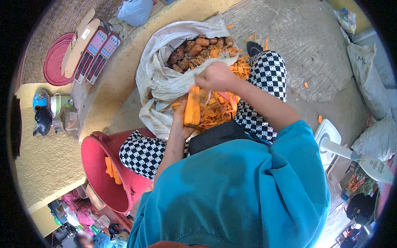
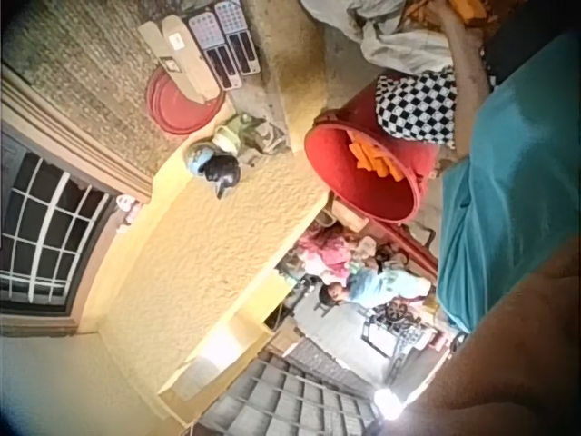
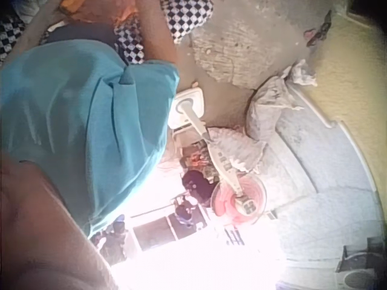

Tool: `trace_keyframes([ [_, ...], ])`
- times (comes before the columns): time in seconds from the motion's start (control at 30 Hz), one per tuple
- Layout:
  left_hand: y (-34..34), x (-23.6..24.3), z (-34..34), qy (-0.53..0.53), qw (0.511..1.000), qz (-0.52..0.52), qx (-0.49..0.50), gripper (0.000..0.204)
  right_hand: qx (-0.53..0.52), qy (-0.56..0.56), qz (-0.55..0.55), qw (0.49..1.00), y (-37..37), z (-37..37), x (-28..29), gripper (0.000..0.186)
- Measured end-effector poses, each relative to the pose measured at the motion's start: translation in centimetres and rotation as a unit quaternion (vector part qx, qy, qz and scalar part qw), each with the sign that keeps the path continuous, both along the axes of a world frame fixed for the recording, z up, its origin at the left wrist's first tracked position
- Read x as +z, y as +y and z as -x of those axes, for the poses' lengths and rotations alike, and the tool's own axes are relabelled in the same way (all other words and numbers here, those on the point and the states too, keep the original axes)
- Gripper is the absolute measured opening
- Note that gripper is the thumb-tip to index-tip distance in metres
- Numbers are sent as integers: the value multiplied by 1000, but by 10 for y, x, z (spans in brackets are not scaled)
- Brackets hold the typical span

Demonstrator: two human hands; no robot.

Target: The person peels carrots using a peeler, placing the peeled carrots into a red bucket and discarding the peels into a large sack on the floor.

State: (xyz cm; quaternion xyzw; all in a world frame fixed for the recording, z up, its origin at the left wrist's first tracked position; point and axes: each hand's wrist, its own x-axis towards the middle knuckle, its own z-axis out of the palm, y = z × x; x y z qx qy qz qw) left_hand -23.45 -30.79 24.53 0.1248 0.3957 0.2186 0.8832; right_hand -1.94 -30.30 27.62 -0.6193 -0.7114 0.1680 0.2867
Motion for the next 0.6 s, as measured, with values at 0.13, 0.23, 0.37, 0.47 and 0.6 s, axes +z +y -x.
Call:
trace_keyframes([
  [0.13,1,-7,-4,20,1000,17,-4,34,89,-8,-88,992,-18,35,6,37],
  [0.23,2,-7,0,-11,1000,3,-9,36,130,5,-144,981,-17,43,3,39],
  [0.37,-1,3,-5,30,999,-31,22,35,134,1,-155,979,-11,42,-1,41],
  [0.47,-4,16,-8,48,998,-33,9,36,112,-21,-135,984,-5,34,-7,41],
  [0.6,-11,14,-2,60,998,-35,6,35,-20,-86,-12,996,24,0,-36,42],
])
